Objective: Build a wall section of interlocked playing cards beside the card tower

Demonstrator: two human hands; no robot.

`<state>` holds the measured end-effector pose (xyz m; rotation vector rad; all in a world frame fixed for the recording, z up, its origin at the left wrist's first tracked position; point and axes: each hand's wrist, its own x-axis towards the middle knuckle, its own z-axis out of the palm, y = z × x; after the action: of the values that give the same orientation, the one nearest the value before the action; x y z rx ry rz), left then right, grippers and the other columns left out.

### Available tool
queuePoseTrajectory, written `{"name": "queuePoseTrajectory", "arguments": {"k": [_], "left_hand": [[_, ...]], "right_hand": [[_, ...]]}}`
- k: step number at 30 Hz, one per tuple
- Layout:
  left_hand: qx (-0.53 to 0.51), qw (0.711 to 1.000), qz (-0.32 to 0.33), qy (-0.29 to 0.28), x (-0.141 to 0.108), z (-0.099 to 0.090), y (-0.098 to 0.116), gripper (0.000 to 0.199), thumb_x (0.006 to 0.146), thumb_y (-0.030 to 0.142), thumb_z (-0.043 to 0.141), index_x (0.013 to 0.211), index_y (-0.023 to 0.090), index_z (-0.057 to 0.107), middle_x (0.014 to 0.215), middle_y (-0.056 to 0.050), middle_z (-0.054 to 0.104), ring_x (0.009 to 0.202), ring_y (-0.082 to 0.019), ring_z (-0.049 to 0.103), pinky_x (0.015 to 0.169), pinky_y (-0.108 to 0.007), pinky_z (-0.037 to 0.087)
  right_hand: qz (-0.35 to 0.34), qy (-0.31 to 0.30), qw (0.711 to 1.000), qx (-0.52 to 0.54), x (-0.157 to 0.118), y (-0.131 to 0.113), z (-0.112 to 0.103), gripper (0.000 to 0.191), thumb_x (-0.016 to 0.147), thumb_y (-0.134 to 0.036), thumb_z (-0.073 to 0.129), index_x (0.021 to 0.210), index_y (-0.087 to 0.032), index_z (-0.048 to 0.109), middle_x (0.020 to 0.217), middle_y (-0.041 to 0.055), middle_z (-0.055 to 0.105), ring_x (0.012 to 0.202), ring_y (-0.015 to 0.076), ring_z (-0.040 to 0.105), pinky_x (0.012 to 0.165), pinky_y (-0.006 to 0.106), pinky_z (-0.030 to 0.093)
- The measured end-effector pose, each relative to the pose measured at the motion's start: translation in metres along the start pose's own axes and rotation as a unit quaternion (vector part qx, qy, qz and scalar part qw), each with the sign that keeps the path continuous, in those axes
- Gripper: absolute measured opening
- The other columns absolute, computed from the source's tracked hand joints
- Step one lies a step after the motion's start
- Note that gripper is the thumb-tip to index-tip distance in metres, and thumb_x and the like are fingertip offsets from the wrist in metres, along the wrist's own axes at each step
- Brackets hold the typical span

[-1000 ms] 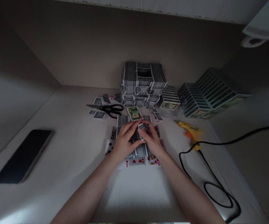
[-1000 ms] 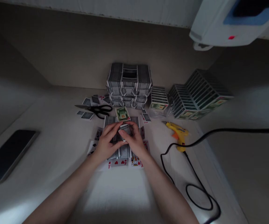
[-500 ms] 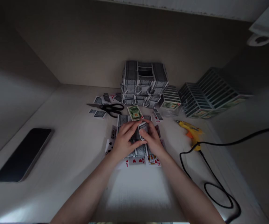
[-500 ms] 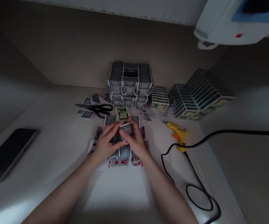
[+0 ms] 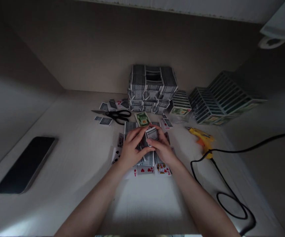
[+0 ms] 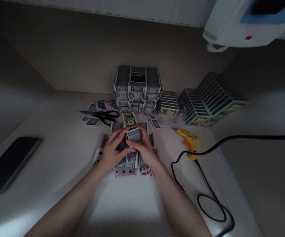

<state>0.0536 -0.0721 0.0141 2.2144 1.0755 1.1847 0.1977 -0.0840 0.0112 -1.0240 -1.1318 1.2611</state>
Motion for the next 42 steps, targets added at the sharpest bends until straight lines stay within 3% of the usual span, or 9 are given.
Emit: {"name": "queuePoseTrajectory", "arguments": {"k": [5,11,14,21,26,31,34,38,42], "left_hand": [[0.014,1.0,0.011,0.008,0.002,-0.005,0.003,0.063,0.076,0.052,0.055,0.131,0.027,0.039,0.124,-0.009,0.046,0.118,-0.026,0.04,0.099,-0.043,0.031],[-0.084,0.987,-0.126,0.049,-0.001,-0.003,0.001,0.046,0.089,0.046,0.034,0.125,0.02,0.044,0.106,-0.008,0.054,0.098,-0.019,0.052,0.086,-0.035,0.043],[-0.147,0.974,-0.169,0.022,-0.001,0.0,-0.002,0.043,0.09,0.044,0.033,0.123,0.019,0.046,0.107,-0.007,0.06,0.102,-0.019,0.055,0.088,-0.034,0.044],[-0.236,0.955,-0.18,-0.013,0.002,0.0,-0.002,0.043,0.088,0.045,0.037,0.12,0.02,0.051,0.119,-0.007,0.059,0.111,-0.02,0.053,0.096,-0.036,0.042],[-0.31,0.922,-0.233,0.003,0.005,-0.002,0.002,0.04,0.085,0.041,0.046,0.117,0.019,0.055,0.12,-0.006,0.059,0.112,-0.021,0.053,0.099,-0.036,0.039],[-0.439,0.849,-0.292,-0.014,0.007,-0.001,0.002,0.048,0.077,0.041,0.057,0.118,0.017,0.053,0.108,-0.008,0.064,0.098,-0.023,0.061,0.082,-0.035,0.049],[-0.471,0.831,-0.296,-0.011,0.007,0.001,0.001,0.05,0.074,0.036,0.062,0.119,0.017,0.052,0.102,-0.008,0.066,0.097,-0.022,0.061,0.085,-0.035,0.048],[-0.479,0.834,-0.272,0.009,0.008,0.003,0.002,0.054,0.07,0.029,0.067,0.12,0.017,0.049,0.109,-0.01,0.063,0.104,-0.022,0.058,0.093,-0.038,0.044],[-0.446,0.86,-0.248,0.023,0.007,0.006,0.002,0.057,0.069,0.025,0.069,0.121,0.018,0.047,0.117,-0.012,0.058,0.106,-0.021,0.057,0.096,-0.04,0.042]], "right_hand": [[-0.044,0.045,0.997,-0.036,-0.003,-0.004,0.006,0.049,0.069,-0.038,0.065,0.112,-0.029,0.043,0.115,0.0025,0.055,0.103,0.0193,0.054,0.091,0.037,0.044],[-0.128,0.082,0.98,-0.132,-0.009,-0.006,0.013,0.059,0.068,-0.029,0.069,0.118,-0.026,0.038,0.115,0.0076,0.053,0.104,0.0214,0.054,0.093,0.04,0.042],[-0.164,0.085,0.968,-0.167,-0.011,-0.003,0.012,0.062,0.068,-0.025,0.069,0.12,-0.025,0.035,0.115,0.0087,0.053,0.106,0.0225,0.053,0.096,0.042,0.04],[-0.178,0.065,0.965,-0.179,-0.01,-0.004,0.01,0.058,0.071,-0.026,0.066,0.12,-0.024,0.034,0.117,0.01,0.051,0.108,0.0225,0.052,0.095,0.041,0.041],[-0.174,0.059,0.963,-0.198,-0.012,-0.005,0.009,0.043,0.077,-0.026,0.059,0.113,-0.022,0.037,0.111,0.0089,0.053,0.104,0.0206,0.054,0.09,0.039,0.044],[-0.215,0.052,0.952,-0.214,-0.01,0.0,0.008,0.04,0.075,-0.02,0.06,0.109,-0.023,0.037,0.119,0.0103,0.049,0.114,0.0216,0.049,0.095,0.041,0.041],[-0.227,0.075,0.943,-0.229,-0.007,0.003,0.008,0.044,0.073,-0.021,0.062,0.109,-0.023,0.038,0.121,0.0107,0.047,0.117,0.0227,0.046,0.097,0.044,0.039],[-0.206,0.119,0.935,-0.264,-0.003,0.008,0.005,0.054,0.069,-0.022,0.066,0.116,-0.022,0.039,0.117,0.0106,0.049,0.111,0.0231,0.049,0.096,0.044,0.039],[-0.193,0.136,0.929,-0.284,-0.002,0.012,0.002,0.062,0.068,-0.021,0.065,0.124,-0.02,0.037,0.12,0.0111,0.048,0.113,0.0237,0.047,0.097,0.044,0.038]]}}
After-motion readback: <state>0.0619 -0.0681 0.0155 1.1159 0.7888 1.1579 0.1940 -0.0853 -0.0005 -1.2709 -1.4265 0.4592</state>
